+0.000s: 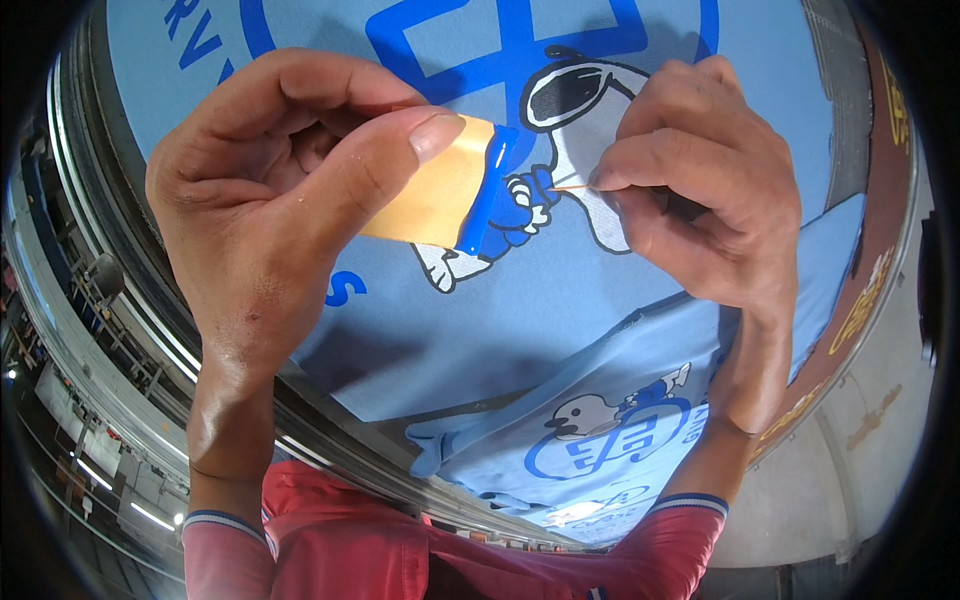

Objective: The person uses a small brush to apply blue paint to the outline of a cartoon character on a light blue t-shirt. They hold a yellow sponge in their left hand and carefully paint the edges of the character's head and body. The person repositions the shirt on the table to access different areas of the design.

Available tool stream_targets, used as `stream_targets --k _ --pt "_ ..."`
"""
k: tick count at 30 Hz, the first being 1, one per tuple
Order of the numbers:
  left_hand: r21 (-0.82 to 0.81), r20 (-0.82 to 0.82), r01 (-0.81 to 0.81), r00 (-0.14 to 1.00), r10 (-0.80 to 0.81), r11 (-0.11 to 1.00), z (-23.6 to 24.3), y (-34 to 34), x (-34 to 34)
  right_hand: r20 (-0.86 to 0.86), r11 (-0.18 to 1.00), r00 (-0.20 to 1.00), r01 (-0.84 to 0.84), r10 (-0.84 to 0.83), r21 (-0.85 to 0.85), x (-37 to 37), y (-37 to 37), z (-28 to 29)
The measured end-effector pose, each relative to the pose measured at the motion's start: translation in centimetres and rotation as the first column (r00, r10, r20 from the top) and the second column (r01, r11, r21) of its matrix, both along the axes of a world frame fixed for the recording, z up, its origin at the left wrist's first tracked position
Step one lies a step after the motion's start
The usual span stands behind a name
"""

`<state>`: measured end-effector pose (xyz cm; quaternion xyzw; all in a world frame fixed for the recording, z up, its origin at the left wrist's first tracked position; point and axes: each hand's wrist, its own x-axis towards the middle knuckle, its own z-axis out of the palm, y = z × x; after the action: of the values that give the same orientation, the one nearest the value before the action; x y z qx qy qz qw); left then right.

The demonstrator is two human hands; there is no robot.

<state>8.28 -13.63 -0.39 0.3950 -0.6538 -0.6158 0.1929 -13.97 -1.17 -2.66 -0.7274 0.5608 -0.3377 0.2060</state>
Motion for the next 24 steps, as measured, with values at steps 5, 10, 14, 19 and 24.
stream_targets --k 5,10,14,19,24 --pt "0.008 0.006 0.003 1.0 -0.003 1.0 0.1 0.01 -0.06 -0.009 1.0 1.0 -0.008 0.008 -0.016 -0.1 0.05 -0.18" --pt "-0.003 -0.002 0.01 1.0 -0.01 1.0 0.04 -0.05 0.01 -0.01 1.0 1.0 -0.018 0.017 -0.011 -0.19 -0.03 -0.08" --pt "-0.009 0.009 0.015 1.0 -0.015 1.0 -0.08 -0.06 0.13 -0.014 1.0 1.0 -0.018 0.017 -0.01 -0.17 -0.01 -0.04" --pt "-0.003 0.026 0.014 1.0 -0.014 1.0 0.17 -0.02 0.0 0.001 1.0 1.0 -0.022 0.022 -0.014 -0.2 -0.01 -0.08" --pt "-0.004 0.02 0.009 1.0 -0.009 1.0 0.16 0.03 -0.01 -0.015 1.0 1.0 -0.015 0.014 -0.007 -0.09 -0.02 -0.01"
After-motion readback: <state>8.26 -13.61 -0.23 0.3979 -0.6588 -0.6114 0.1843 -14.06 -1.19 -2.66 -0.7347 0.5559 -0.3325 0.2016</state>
